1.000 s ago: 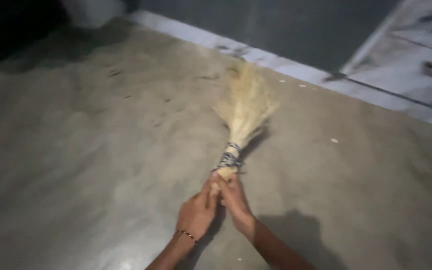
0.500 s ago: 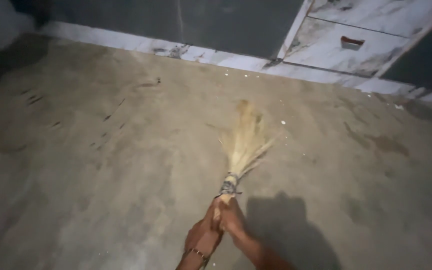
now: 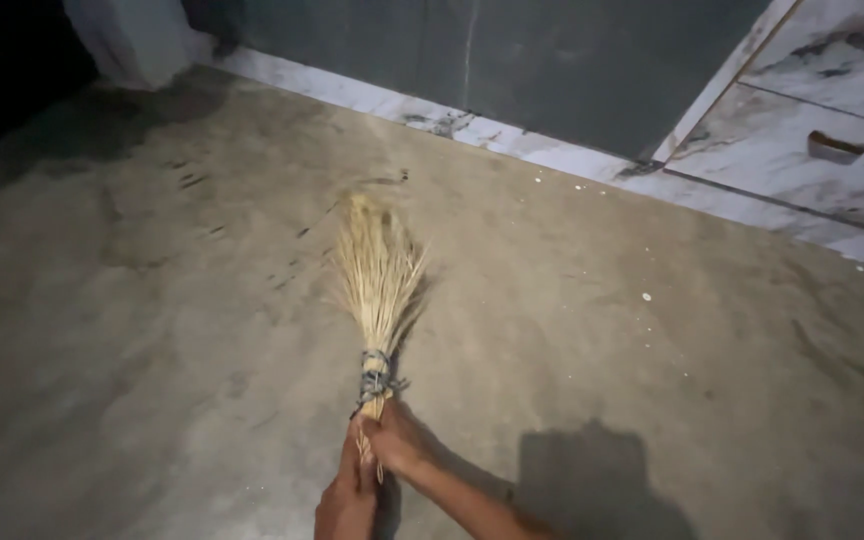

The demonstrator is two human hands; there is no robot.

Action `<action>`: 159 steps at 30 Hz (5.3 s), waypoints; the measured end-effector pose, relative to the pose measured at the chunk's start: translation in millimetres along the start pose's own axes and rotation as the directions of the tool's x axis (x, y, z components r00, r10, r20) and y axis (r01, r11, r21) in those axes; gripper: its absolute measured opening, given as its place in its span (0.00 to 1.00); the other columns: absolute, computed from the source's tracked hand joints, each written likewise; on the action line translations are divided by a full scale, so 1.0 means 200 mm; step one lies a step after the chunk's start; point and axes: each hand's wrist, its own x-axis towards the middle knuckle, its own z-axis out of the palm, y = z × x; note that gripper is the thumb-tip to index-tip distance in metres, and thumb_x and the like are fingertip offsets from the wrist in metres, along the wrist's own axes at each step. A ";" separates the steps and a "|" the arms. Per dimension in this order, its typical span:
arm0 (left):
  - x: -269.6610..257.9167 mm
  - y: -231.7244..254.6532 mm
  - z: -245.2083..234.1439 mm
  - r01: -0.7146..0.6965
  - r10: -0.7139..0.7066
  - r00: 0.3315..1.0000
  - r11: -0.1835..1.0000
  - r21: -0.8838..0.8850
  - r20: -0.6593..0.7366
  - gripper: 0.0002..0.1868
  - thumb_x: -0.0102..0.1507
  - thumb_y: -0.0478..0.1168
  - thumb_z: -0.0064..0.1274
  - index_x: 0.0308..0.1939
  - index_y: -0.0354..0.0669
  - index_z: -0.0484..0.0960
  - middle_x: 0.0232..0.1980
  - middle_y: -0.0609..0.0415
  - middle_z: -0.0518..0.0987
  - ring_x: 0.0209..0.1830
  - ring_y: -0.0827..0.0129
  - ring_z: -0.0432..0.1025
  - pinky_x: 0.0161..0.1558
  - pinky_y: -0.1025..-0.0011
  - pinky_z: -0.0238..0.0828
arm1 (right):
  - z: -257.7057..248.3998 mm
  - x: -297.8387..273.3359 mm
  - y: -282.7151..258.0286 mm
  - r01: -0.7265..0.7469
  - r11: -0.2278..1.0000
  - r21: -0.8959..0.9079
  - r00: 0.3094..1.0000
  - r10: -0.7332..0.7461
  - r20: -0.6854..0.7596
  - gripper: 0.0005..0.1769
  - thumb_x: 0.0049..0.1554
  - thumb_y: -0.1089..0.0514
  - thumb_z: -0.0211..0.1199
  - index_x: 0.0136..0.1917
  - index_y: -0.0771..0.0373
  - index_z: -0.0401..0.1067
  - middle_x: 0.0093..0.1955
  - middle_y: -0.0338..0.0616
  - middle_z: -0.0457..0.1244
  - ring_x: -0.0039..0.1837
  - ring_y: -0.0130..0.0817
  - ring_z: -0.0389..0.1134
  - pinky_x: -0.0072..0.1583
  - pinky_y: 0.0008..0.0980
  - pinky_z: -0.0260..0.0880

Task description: The person sweeps the floor with a grass broom and then picks up and shakes out a colorful rug.

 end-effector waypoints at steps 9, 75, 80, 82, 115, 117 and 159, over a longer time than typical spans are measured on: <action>-0.06 0.70 -0.09 -0.285 0.268 0.953 0.951 0.119 0.139 0.33 0.70 0.57 0.33 0.80 0.69 0.50 0.48 0.37 0.83 0.49 0.42 0.77 0.50 0.52 0.73 | -0.36 0.20 0.23 0.064 0.747 0.661 0.971 0.107 -0.214 0.13 0.61 0.55 0.57 0.55 0.66 0.65 0.38 0.43 0.63 0.35 0.31 0.64 0.36 0.32 0.66; 0.60 0.87 0.31 0.102 -0.105 0.994 0.986 -0.132 -0.019 0.32 0.67 0.61 0.31 0.77 0.82 0.52 0.58 0.37 0.79 0.58 0.37 0.73 0.59 0.49 0.68 | -0.61 0.77 -0.04 0.018 0.996 0.085 0.964 0.005 -0.265 0.28 0.61 0.49 0.52 0.72 0.59 0.59 0.64 0.59 0.65 0.62 0.60 0.67 0.59 0.54 0.66; 0.61 0.52 0.18 0.189 -0.220 0.955 0.969 -0.161 -0.198 0.31 0.68 0.66 0.24 0.78 0.83 0.52 0.56 0.35 0.80 0.56 0.36 0.73 0.56 0.48 0.70 | -0.31 0.69 -0.28 0.096 0.995 0.036 0.989 -0.091 -0.117 0.36 0.59 0.44 0.55 0.78 0.51 0.54 0.64 0.57 0.65 0.60 0.59 0.68 0.59 0.52 0.67; 0.52 0.44 0.12 0.199 -0.257 0.935 0.950 -0.240 -0.243 0.32 0.68 0.65 0.24 0.78 0.82 0.52 0.55 0.36 0.81 0.54 0.38 0.75 0.56 0.49 0.70 | -0.08 0.72 -0.24 0.143 0.982 0.119 0.990 -0.141 -0.023 0.39 0.57 0.46 0.56 0.79 0.51 0.53 0.61 0.58 0.67 0.60 0.57 0.69 0.60 0.50 0.68; -0.12 0.33 -0.05 -0.211 0.155 0.966 0.936 0.282 0.208 0.31 0.70 0.57 0.32 0.78 0.78 0.47 0.47 0.38 0.82 0.48 0.41 0.76 0.49 0.49 0.71 | -0.26 -0.16 -0.05 -0.096 0.945 0.314 0.948 0.183 -0.261 0.37 0.63 0.50 0.51 0.80 0.62 0.43 0.58 0.60 0.65 0.53 0.52 0.71 0.53 0.47 0.71; -0.14 0.14 -0.03 -0.068 0.034 0.989 0.969 0.239 0.143 0.31 0.70 0.57 0.33 0.78 0.81 0.47 0.51 0.39 0.81 0.52 0.41 0.75 0.52 0.49 0.71 | -0.20 -0.23 -0.18 -0.089 0.980 0.180 0.965 0.130 -0.226 0.37 0.63 0.49 0.52 0.79 0.61 0.44 0.56 0.61 0.66 0.51 0.54 0.71 0.51 0.49 0.71; 0.56 0.02 -0.65 0.174 -0.306 0.902 0.904 -0.391 -0.306 0.33 0.68 0.63 0.28 0.79 0.78 0.49 0.57 0.39 0.80 0.55 0.39 0.75 0.55 0.49 0.70 | 0.44 0.80 -1.01 0.270 0.951 -0.154 0.911 -0.201 0.359 0.50 0.58 0.44 0.57 0.85 0.53 0.36 0.63 0.68 0.65 0.64 0.57 0.68 0.64 0.44 0.67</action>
